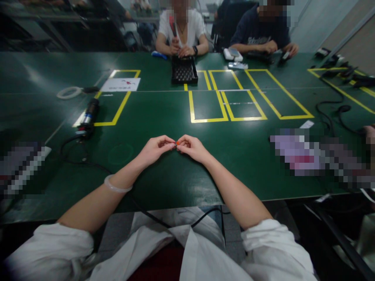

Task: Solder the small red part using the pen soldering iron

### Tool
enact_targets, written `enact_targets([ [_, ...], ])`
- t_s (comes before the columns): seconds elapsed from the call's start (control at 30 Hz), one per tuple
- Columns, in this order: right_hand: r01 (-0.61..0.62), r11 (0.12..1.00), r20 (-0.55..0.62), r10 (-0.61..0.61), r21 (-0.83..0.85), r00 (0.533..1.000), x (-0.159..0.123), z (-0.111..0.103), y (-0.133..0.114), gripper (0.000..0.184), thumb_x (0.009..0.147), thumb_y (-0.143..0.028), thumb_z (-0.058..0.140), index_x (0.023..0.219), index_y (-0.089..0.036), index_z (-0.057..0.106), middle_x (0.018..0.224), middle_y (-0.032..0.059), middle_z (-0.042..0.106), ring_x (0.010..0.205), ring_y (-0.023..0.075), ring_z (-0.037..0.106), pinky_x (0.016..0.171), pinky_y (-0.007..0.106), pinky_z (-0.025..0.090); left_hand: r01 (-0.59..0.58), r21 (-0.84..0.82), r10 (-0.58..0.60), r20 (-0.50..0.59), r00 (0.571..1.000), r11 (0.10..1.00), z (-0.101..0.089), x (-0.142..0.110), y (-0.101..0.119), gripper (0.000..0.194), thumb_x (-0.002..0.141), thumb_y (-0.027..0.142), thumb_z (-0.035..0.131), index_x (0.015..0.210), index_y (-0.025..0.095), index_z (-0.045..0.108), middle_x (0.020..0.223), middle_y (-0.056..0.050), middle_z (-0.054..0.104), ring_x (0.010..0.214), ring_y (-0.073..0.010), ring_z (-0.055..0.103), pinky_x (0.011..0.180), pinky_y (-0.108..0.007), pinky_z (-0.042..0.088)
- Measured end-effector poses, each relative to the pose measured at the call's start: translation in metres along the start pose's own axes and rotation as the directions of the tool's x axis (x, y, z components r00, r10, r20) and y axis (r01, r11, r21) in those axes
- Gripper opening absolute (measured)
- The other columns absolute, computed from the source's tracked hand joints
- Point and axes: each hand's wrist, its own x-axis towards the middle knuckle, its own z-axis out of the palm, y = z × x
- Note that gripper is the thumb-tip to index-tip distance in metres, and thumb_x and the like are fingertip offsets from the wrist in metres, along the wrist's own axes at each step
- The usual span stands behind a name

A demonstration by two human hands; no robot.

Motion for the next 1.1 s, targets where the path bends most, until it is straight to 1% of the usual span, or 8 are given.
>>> enact_targets([
  [0.17,0.001,1.000,-0.004,-0.001,0.028,1.000,0.0000,0.0006,-0.0014,0.029,0.081,-0.041,0.070,0.094,-0.017,0.059,0.076,0.0014,0.068,0.066,0.0119,0.062,0.064,0.026,0.051,-0.003,0.009,0.003,-0.004,1.000,1.000,-0.0009,0.0006,-0.0031,0.034,0.081,0.045,0.069,0.094,0.014,0.068,0.091,-0.009,0.072,0.082,-0.0197,0.067,0.076,-0.031,0.051],
  [0.3,-0.007,1.000,-0.010,0.007,0.026,1.000,-0.0006,0.0007,-0.0038,0.031,0.083,-0.045,0.068,0.093,-0.017,0.060,0.077,0.0017,0.067,0.066,0.0118,0.061,0.064,0.026,0.051,-0.012,0.010,0.012,0.014,1.000,1.000,0.0008,0.0003,-0.0048,0.032,0.081,0.043,0.069,0.095,0.014,0.066,0.089,-0.008,0.071,0.080,-0.0184,0.066,0.074,-0.030,0.050],
  [0.5,0.011,1.000,-0.003,-0.011,-0.002,1.000,-0.0012,-0.0003,-0.0040,0.031,0.082,-0.046,0.069,0.091,-0.017,0.060,0.079,0.0012,0.066,0.066,0.0111,0.060,0.064,0.026,0.051,-0.051,0.087,0.050,0.009,0.999,0.995,0.0028,-0.0013,-0.0018,0.027,0.080,0.039,0.070,0.092,0.016,0.062,0.082,-0.004,0.066,0.073,-0.0148,0.061,0.067,-0.027,0.047],
  [0.67,0.035,0.999,-0.002,-0.035,-0.006,0.999,-0.0008,0.0000,-0.0012,0.032,0.081,-0.043,0.071,0.096,-0.018,0.059,0.083,0.0004,0.064,0.065,0.0102,0.060,0.062,0.024,0.050,-0.091,0.116,0.091,0.001,0.996,0.989,0.0037,-0.0015,-0.0007,0.021,0.080,0.031,0.069,0.093,0.016,0.061,0.086,-0.004,0.064,0.076,-0.0142,0.060,0.069,-0.027,0.047],
  [0.77,0.027,0.999,-0.014,-0.028,-0.016,1.000,-0.0003,0.0006,0.0001,0.035,0.081,-0.044,0.071,0.101,-0.018,0.058,0.085,0.0009,0.065,0.065,0.0102,0.060,0.061,0.024,0.049,-0.119,0.138,0.120,-0.004,0.993,0.983,0.0042,-0.0015,-0.0012,0.019,0.081,0.029,0.067,0.093,0.016,0.060,0.089,-0.004,0.064,0.078,-0.0144,0.060,0.071,-0.027,0.048],
  [0.93,0.026,0.997,-0.013,-0.027,-0.069,1.000,-0.0004,0.0003,0.0010,0.032,0.082,-0.045,0.069,0.096,-0.017,0.060,0.083,0.0013,0.065,0.066,0.0111,0.060,0.062,0.025,0.049,-0.139,0.149,0.141,-0.002,0.990,0.979,0.0051,-0.0024,-0.0011,0.020,0.081,0.030,0.067,0.095,0.017,0.059,0.092,-0.004,0.063,0.080,-0.0153,0.061,0.075,-0.029,0.049],
  [1.1,0.052,0.993,-0.030,-0.055,-0.102,0.998,-0.0016,-0.0003,0.0003,0.030,0.081,-0.042,0.070,0.094,-0.017,0.061,0.076,-0.0005,0.062,0.063,0.0107,0.056,0.060,0.024,0.045,-0.139,0.149,0.141,-0.009,0.990,0.979,0.0052,-0.0026,-0.0013,0.022,0.080,0.029,0.068,0.097,0.017,0.059,0.093,-0.005,0.064,0.081,-0.0160,0.062,0.076,-0.030,0.050],
])
